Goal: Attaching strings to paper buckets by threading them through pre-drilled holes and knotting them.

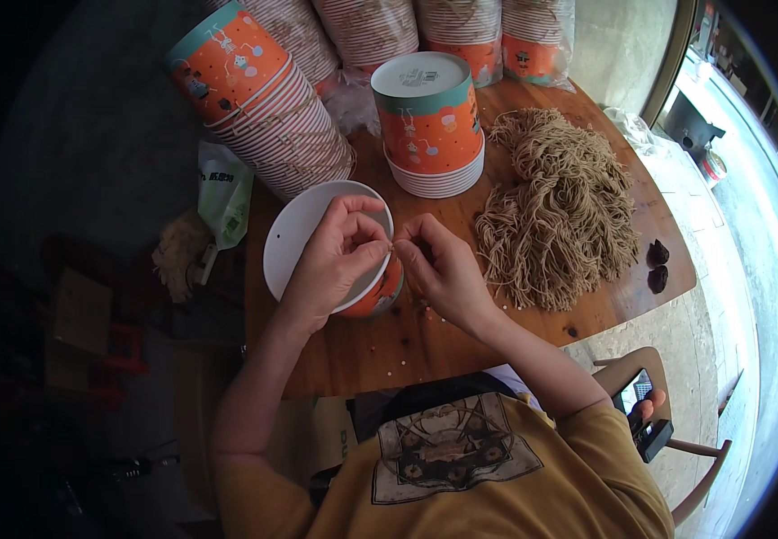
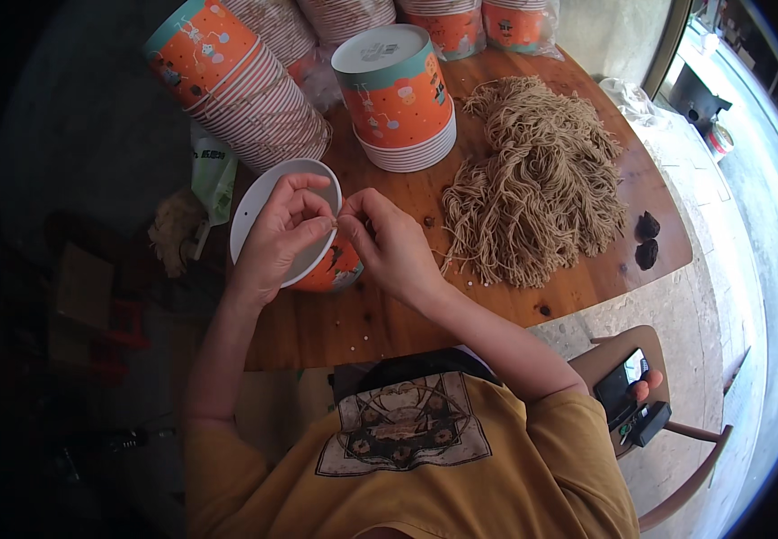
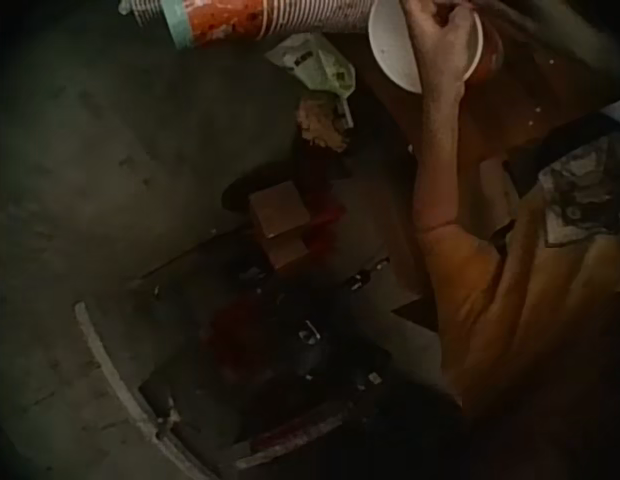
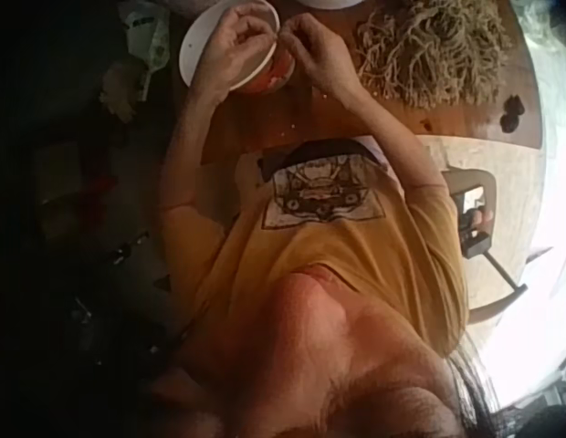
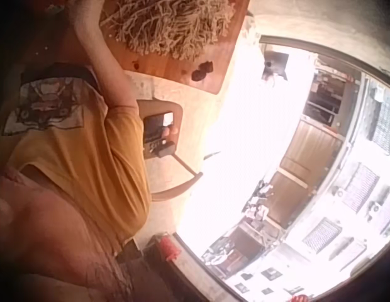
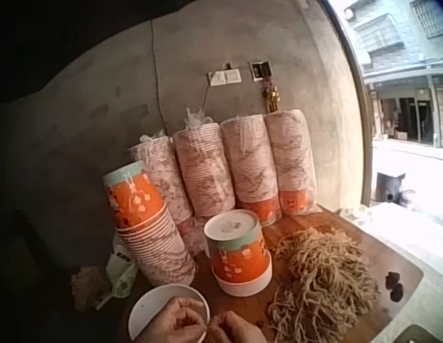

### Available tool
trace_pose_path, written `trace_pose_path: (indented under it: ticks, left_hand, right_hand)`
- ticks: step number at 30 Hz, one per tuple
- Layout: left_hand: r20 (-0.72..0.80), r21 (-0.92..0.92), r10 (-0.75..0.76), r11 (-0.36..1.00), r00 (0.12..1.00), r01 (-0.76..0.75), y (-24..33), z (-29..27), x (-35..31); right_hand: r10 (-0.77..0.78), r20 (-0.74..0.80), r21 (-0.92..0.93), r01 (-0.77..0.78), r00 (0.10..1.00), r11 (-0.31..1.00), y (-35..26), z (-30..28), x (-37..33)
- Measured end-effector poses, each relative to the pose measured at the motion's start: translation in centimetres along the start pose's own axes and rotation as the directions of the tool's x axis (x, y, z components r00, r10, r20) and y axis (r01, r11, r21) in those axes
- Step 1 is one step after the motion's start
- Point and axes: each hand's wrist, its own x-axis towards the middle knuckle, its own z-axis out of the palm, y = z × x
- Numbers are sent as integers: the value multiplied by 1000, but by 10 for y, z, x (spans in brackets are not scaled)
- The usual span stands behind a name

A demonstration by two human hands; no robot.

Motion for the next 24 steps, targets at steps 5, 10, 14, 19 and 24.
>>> trace_pose_path:
  ticks: [5,10,14,19,24]
  left_hand:
    - [67,251,164,952,984,-176,1,1,-3]
    - [56,139,96,985,994,-103,1,-2,-3]
    - [38,65,16,998,999,-19,1,-1,0]
    - [23,36,4,999,1000,-5,2,-1,-1]
    - [18,38,2,999,1000,-3,2,-2,-1]
  right_hand:
    - [82,14,217,-83,997,973,5,3,-1]
    - [81,-14,224,-76,997,972,3,3,-4]
    - [-164,-116,-36,161,980,986,4,2,-6]
    - [-382,-94,-280,344,920,896,2,0,-4]
    - [-538,-46,-481,454,841,750,2,1,-1]
